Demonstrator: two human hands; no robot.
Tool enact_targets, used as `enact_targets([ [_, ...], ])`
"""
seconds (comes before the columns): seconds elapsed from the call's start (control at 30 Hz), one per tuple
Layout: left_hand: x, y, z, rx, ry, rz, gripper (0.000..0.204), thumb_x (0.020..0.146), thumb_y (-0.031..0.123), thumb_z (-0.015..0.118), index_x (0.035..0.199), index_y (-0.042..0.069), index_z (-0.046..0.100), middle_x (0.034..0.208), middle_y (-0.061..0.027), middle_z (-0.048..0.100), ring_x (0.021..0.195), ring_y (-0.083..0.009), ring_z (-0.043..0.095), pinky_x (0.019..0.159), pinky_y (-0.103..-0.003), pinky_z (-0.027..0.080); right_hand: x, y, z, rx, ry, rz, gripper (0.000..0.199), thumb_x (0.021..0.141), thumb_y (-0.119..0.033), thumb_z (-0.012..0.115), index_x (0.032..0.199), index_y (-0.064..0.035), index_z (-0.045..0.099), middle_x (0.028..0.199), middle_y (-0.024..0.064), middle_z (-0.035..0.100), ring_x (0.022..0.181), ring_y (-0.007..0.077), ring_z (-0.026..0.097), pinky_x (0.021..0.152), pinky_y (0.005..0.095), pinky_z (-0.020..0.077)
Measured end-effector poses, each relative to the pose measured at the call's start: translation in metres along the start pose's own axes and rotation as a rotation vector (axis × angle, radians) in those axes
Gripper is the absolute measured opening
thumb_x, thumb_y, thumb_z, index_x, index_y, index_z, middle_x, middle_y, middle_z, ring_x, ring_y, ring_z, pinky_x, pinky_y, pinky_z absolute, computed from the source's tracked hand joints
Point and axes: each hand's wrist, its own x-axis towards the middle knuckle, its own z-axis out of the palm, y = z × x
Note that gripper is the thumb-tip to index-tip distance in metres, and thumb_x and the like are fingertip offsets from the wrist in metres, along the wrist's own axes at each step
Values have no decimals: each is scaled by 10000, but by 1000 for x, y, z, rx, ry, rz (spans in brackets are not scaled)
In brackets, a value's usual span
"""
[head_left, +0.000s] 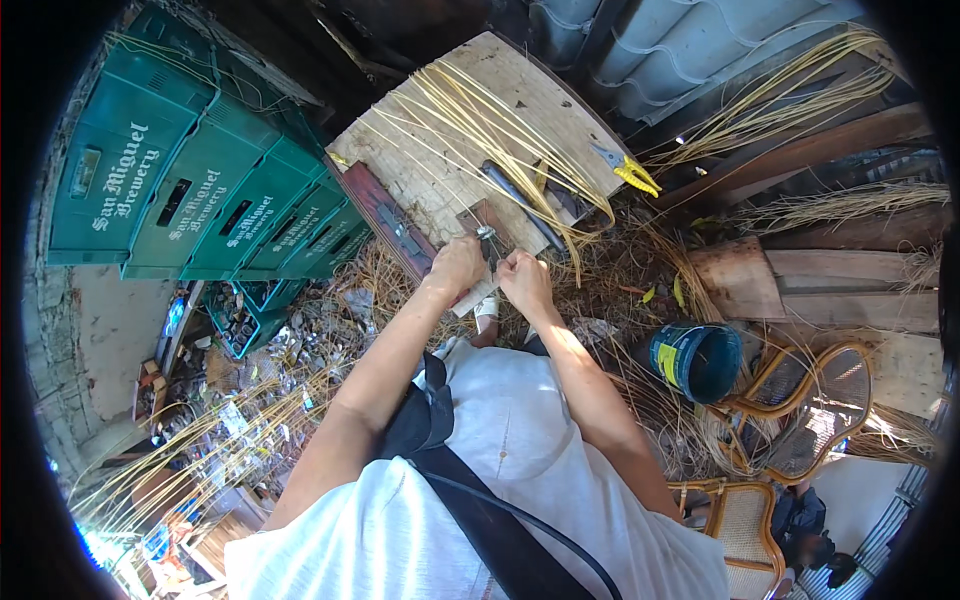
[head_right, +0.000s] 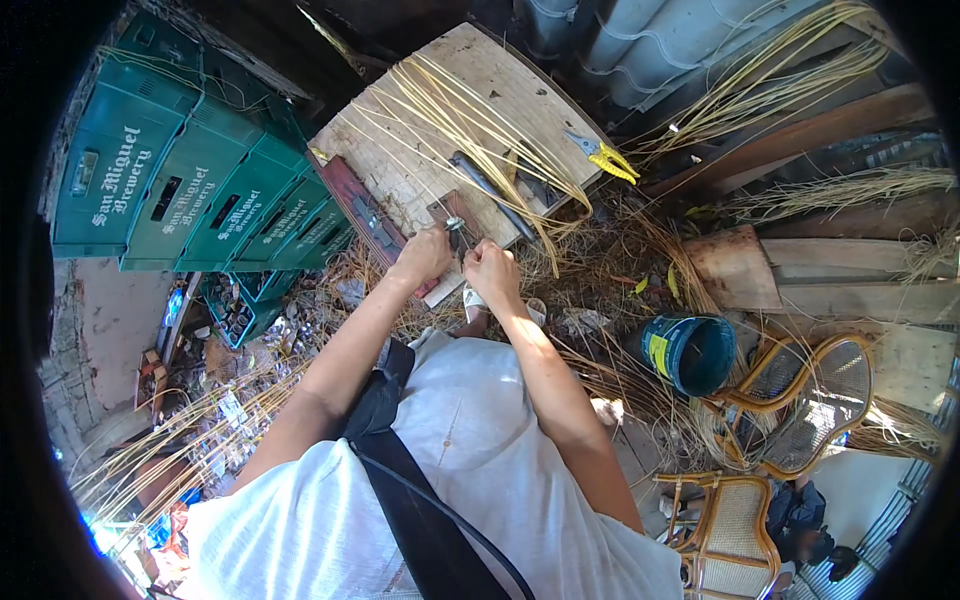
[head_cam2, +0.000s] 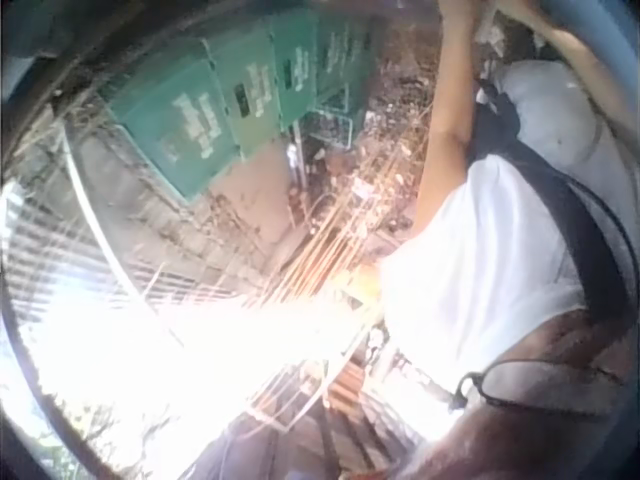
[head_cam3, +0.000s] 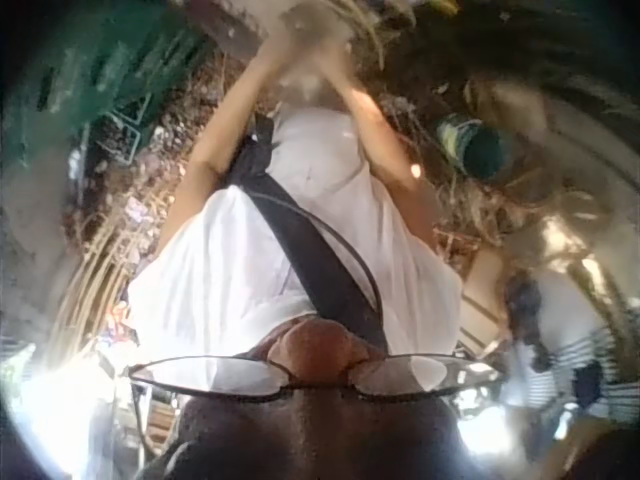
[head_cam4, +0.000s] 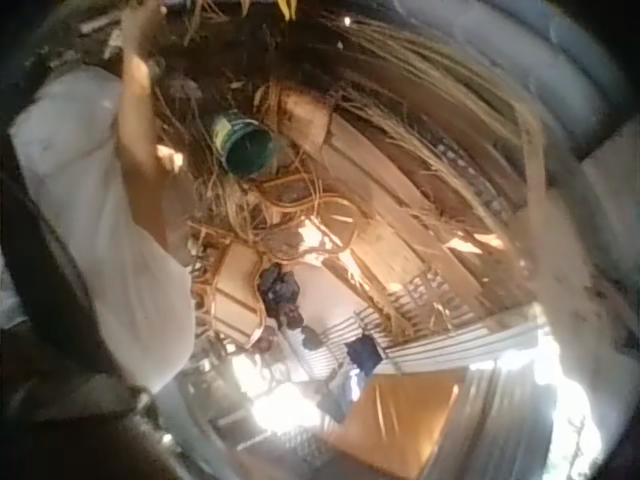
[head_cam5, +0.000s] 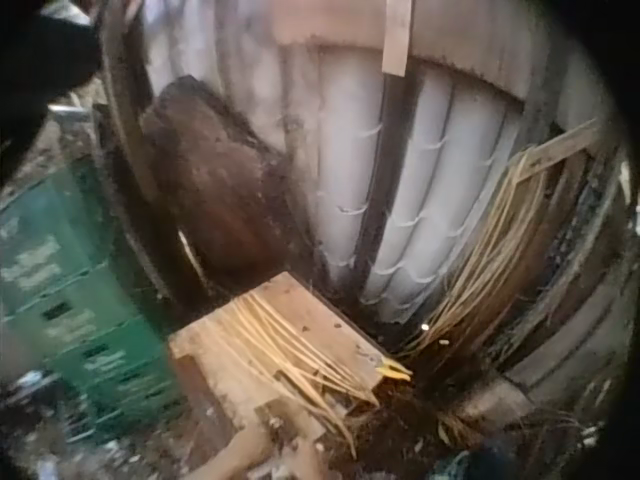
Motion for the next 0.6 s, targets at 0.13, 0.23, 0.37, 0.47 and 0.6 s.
enact_targets([
  [0.13,-6,7,-5,-30,10,-34,254,837,162,480,909,-45,608,875,-298,643,839,-431,651,767,-475,533,-4,2,-1,21,3,-39,228,857,-266,560,882,-48,622,829,224,652,823,419,624,747,492,480],
  [0.23,-8,12,-5,-16,24,-75,256,840,167,474,918,-36,611,884,-295,643,873,-429,645,784,-471,527,-13,26,5,24,62,-144,214,889,-265,511,921,-72,597,832,217,645,832,440,604,757,523,462],
  [0.37,-16,12,0,-14,75,-97,258,847,169,459,931,-19,615,893,-287,646,892,-432,638,808,-469,518,-131,157,-34,-152,36,-370,188,876,-224,499,921,-66,591,795,214,613,797,374,621,678,466,471],
  [0.47,-15,19,-5,-39,13,-110,267,849,177,454,951,-12,613,931,-290,641,914,-426,633,816,-471,514,-320,292,-109,-207,-67,327,113,851,-183,583,844,-78,625,782,165,636,716,339,633,615,435,474],
  [0.6,-18,17,-5,-68,-44,-152,284,849,188,458,979,-19,603,996,-291,630,964,-416,622,850,-467,501,-330,316,-141,-676,-409,286,216,888,-303,524,985,-137,621,862,146,659,785,369,638,709,470,504],
])
